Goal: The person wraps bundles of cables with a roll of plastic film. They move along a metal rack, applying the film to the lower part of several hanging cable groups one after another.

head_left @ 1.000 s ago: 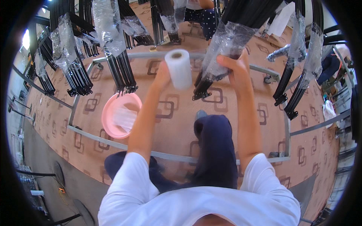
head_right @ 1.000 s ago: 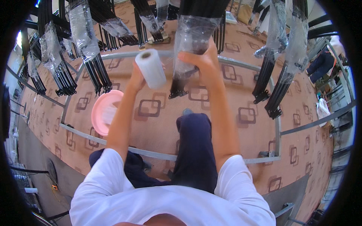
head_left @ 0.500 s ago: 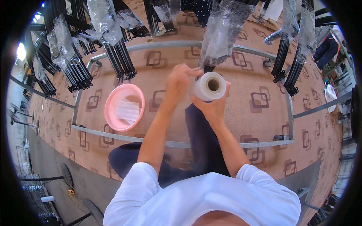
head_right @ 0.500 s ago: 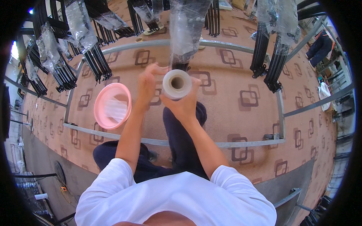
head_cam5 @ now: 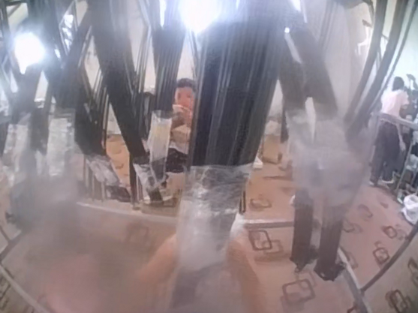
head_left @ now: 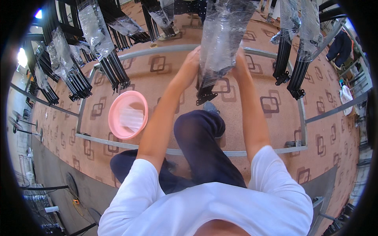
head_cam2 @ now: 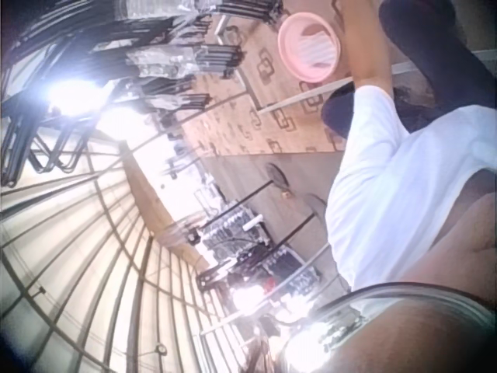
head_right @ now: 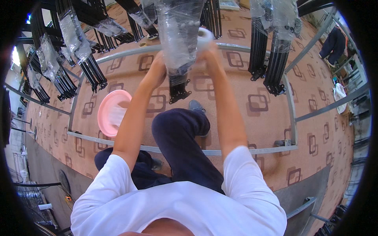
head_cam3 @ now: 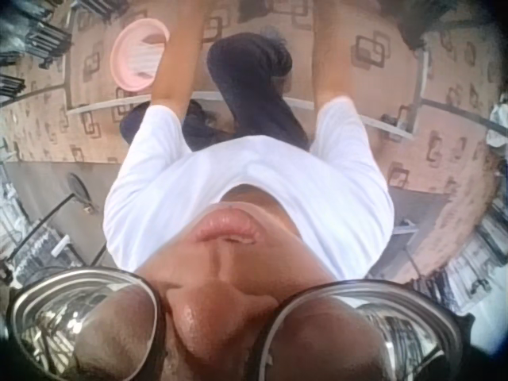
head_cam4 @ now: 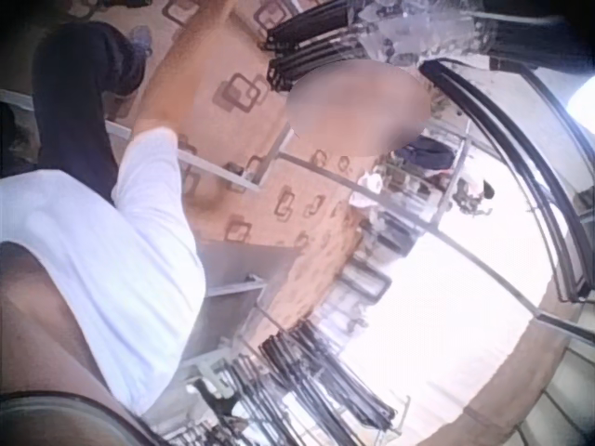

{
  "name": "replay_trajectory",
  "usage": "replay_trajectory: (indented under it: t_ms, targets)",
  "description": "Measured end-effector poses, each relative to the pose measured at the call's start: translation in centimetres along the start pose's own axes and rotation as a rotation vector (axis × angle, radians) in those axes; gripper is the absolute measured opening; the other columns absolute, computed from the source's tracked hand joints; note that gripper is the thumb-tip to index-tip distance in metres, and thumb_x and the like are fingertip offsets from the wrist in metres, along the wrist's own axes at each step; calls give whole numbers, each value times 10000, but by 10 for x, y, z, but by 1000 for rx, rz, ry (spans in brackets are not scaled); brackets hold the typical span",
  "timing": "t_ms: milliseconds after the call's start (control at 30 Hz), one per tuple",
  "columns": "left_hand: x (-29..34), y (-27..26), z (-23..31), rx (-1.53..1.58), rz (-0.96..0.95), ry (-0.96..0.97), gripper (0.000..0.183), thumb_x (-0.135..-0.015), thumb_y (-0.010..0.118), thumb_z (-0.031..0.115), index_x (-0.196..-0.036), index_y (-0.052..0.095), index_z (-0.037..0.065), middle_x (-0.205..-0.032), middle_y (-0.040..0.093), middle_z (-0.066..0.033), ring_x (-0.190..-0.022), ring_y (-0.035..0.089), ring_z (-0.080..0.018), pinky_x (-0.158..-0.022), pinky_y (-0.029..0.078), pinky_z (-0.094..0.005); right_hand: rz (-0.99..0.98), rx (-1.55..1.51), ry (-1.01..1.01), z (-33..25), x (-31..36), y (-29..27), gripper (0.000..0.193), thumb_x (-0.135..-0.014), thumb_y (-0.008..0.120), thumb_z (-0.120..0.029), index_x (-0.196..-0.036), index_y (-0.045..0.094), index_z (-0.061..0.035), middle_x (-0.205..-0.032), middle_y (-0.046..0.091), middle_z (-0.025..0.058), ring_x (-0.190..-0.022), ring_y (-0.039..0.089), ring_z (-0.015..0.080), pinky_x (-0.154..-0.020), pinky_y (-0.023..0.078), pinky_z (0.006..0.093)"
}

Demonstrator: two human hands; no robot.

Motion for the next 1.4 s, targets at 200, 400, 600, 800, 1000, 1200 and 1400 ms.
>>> replay_trajectory:
  t_ms: [200, 400, 600, 800, 1000, 1200, 1400]
  targets:
    - [16, 8, 57, -1430, 224, 280, 333, -745, 539, 39, -1053, 435, -34, -1036, 402, -149, -897, 460, -291, -807, 379, -338, -253, -431, 295, 20, -37, 75, 312, -798, 527, -228, -1033, 521, -24, -916, 565, 65, -824, 549, 158, -733, 465, 270]
    - [4, -67, -5, -391, 593, 538, 461, -692, 642, 95, -1085, 426, -10, -1108, 432, -134, -967, 481, -210, -774, 416, -318, -293, -321, 318, 45, -19, 75, 339, -841, 476, -256, -1073, 506, -11, -972, 564, 78, -877, 552, 173, -777, 456, 279]
    - [46, -89, 10, -586, 355, 324, 518, -649, 682, 95, -1099, 440, 7, -987, 548, -71, -880, 508, -140, -798, 409, -286, -596, -185, 384, 19, 7, 93, 340, -841, 451, -212, -1068, 498, 37, -1022, 562, 132, -915, 553, 209, -789, 457, 291]
    - [132, -27, 0, -856, 87, 275, 604, -578, 738, 150, -1082, 431, 21, -986, 468, -137, -917, 485, -269, -800, 397, -338, -319, -40, 105, 14, 28, 71, 312, -793, 428, -134, -1049, 508, 27, -1092, 521, 155, -946, 535, 221, -810, 437, 318]
    - [144, -5, -5, -825, 157, 307, 671, -559, 728, 105, -1133, 391, 18, -1023, 443, -169, -962, 470, -317, -824, 383, -359, -260, 387, -263, 2, 156, 88, 508, -672, 599, -143, -1116, 408, 13, -1109, 493, 109, -993, 484, 198, -872, 366, 318]
    - [117, -37, -2, -443, -280, 179, 548, -710, 601, 200, -1186, 396, 20, -1175, 445, -133, -1066, 441, -266, -927, 312, -349, 87, 170, -120, -5, 179, 87, 590, -564, 727, -90, -1050, 398, -29, -1014, 536, 96, -917, 513, 170, -822, 399, 299]
    - [19, -16, -11, -155, -26, 10, 436, -877, 325, 339, -1116, 480, 8, -1029, 564, -127, -1032, 503, -228, -909, 372, -331, 48, 173, -7, -10, 192, 48, 620, -554, 748, -107, -1057, 389, -52, -942, 550, 73, -879, 541, 168, -774, 439, 301]
Point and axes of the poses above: each hand's wrist, its own x-axis away from the middle knuckle, its own y-axis out of the palm, z = x × y, the point moved 5 cm from there along -x, towards the middle knuckle
